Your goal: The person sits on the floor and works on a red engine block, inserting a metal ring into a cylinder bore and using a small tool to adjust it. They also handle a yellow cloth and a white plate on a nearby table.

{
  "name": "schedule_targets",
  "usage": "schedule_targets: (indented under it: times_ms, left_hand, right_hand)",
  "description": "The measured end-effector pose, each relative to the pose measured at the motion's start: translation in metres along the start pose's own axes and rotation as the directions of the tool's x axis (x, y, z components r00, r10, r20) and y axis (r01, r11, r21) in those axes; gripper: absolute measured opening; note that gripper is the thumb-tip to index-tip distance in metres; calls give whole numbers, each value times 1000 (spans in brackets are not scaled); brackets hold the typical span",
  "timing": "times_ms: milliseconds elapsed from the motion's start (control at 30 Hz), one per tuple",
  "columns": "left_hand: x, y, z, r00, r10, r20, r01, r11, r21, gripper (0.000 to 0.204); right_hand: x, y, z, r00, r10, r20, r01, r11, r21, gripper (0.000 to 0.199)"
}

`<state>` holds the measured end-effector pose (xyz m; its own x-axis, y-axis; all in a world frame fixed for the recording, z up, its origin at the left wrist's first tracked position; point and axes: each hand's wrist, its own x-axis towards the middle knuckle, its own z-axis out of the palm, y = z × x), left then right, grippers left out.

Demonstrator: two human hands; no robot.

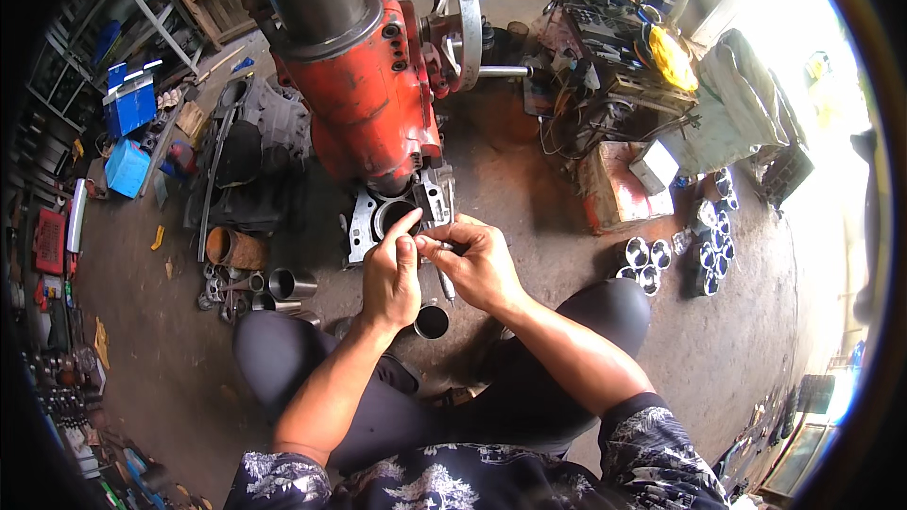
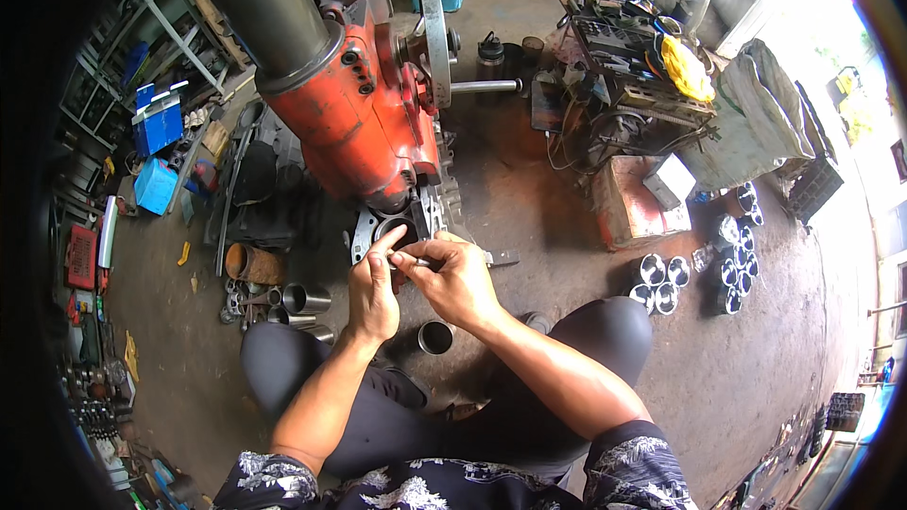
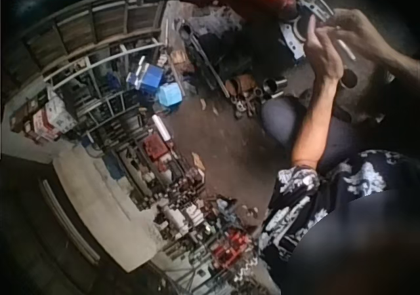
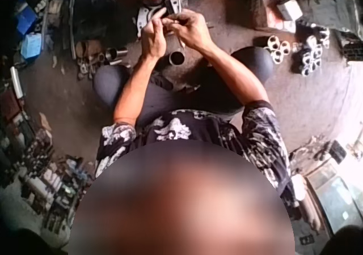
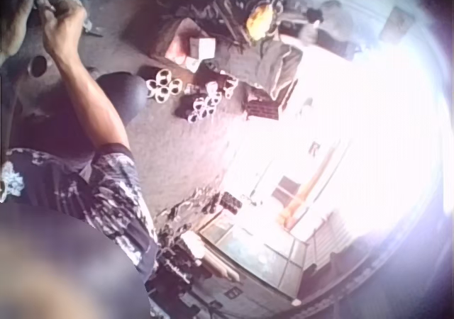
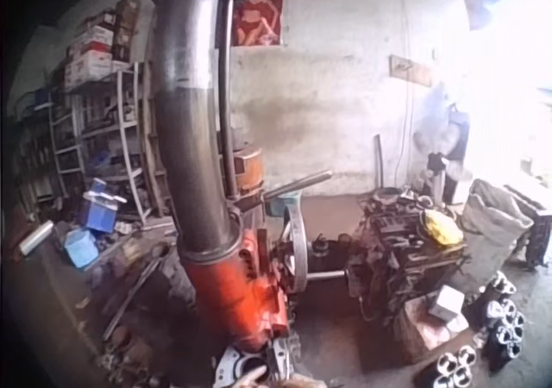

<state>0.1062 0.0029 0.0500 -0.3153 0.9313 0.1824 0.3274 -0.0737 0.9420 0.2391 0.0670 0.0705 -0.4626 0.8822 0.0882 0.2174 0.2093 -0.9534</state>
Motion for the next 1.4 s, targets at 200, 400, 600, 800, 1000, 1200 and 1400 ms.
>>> schedule_targets:
  times_ms: [200, 400, 600, 800, 1000, 1200, 1400]
  left_hand:
    - [4, -6, -2, 987, 163, 0, -159, 961, 227, 76]
    - [6, -5, -2, 993, 109, 47, -117, 963, 242, 69]
    - [6, -6, -4, 997, 63, 52, -74, 969, 238, 69]
    - [4, -6, -5, 996, 68, 63, -77, 986, 146, 76]
    - [3, -6, -5, 995, 99, 33, -104, 965, 239, 69]
    - [6, -8, -5, 989, 147, 5, -140, 936, 323, 59]
    - [7, -4, -5, 994, -96, -53, 100, 991, 88, 26]
  right_hand:
    - [1, 7, -1, 991, -132, 13, 133, 990, -52, 19]
    - [2, 8, 5, 986, -160, -51, 159, 987, -26, 17]
    - [8, 5, 1, 990, -108, -91, 109, 994, -2, 15]
    - [1, 4, 4, 995, -97, 24, 98, 994, -54, 19]
    - [-1, 6, 9, 990, -130, -45, 126, 988, -86, 15]
    - [3, 4, 9, 962, -224, -153, 206, 970, -125, 12]
    - [12, 0, -11, 983, -78, -164, 67, 995, -69, 16]
